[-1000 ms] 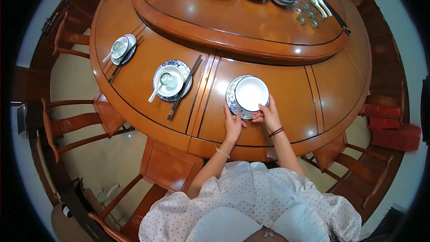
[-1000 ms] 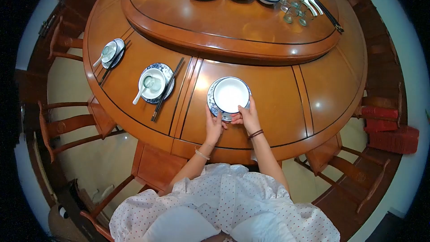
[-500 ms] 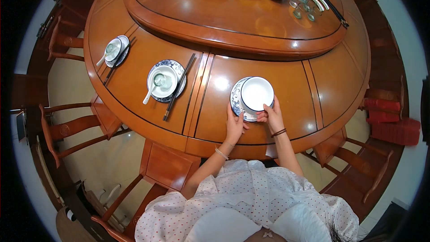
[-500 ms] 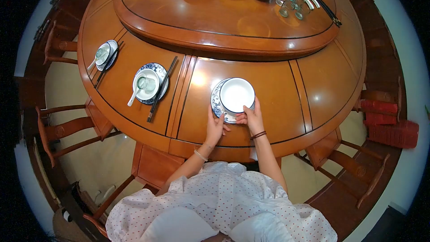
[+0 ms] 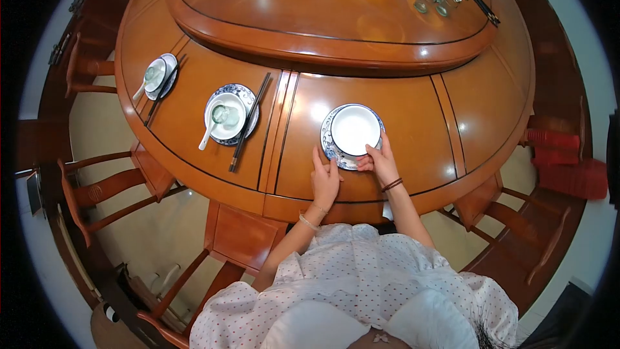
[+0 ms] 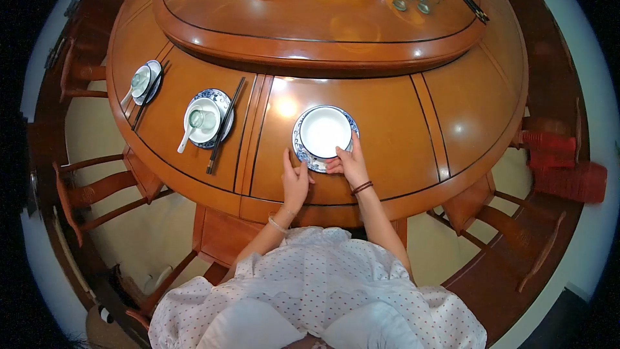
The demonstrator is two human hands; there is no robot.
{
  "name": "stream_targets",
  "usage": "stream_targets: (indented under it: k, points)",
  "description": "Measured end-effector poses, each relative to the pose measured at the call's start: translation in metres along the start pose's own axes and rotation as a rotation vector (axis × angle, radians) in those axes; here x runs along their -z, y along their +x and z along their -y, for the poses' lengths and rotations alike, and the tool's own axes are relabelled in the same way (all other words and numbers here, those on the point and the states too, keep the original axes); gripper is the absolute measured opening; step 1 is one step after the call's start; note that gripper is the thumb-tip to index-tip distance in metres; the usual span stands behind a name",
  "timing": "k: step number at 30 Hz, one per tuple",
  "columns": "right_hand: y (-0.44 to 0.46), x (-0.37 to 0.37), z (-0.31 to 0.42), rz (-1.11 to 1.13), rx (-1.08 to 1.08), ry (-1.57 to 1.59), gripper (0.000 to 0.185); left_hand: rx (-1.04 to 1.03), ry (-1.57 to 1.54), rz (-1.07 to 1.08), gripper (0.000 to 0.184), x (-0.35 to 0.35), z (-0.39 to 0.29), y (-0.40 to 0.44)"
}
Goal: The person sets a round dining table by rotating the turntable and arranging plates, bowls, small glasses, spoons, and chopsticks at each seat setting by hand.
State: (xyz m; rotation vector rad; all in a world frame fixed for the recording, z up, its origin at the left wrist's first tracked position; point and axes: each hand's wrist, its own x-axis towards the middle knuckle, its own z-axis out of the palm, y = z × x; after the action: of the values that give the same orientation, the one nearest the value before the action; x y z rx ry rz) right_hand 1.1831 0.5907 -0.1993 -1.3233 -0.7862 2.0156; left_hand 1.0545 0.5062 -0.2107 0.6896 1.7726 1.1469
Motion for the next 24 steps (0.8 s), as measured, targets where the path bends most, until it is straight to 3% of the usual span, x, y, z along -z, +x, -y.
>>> stream_targets:
  k: [1, 4, 11, 15, 24]
  points:
    - [0.000, 0.001, -0.001, 0.001, -0.006, -0.003, 0.064, -0.108, 0.064, -0.065, 0.053, 0.000, 0.001, 0.001]
    - [0.000, 0.004, -0.005, 0.013, -0.002, 0.013, 0.064, -0.172, -0.009, -0.013, 0.047, 0.000, -0.007, 0.009]
    - [0.005, 0.007, -0.014, 0.016, 0.003, 0.035, 0.065, -0.034, -0.035, 0.121, 0.053, -0.010, -0.027, 0.025]
    - [0.008, 0.008, -0.016, 0.040, 0.028, 0.047, 0.067, -0.106, -0.029, 0.130, 0.055, -0.012, -0.024, 0.026]
    - [-0.006, 0.006, -0.014, 0.015, 0.033, -0.100, 0.067, -0.022, -0.044, 0.233, 0.059, 0.000, -0.017, 0.021]
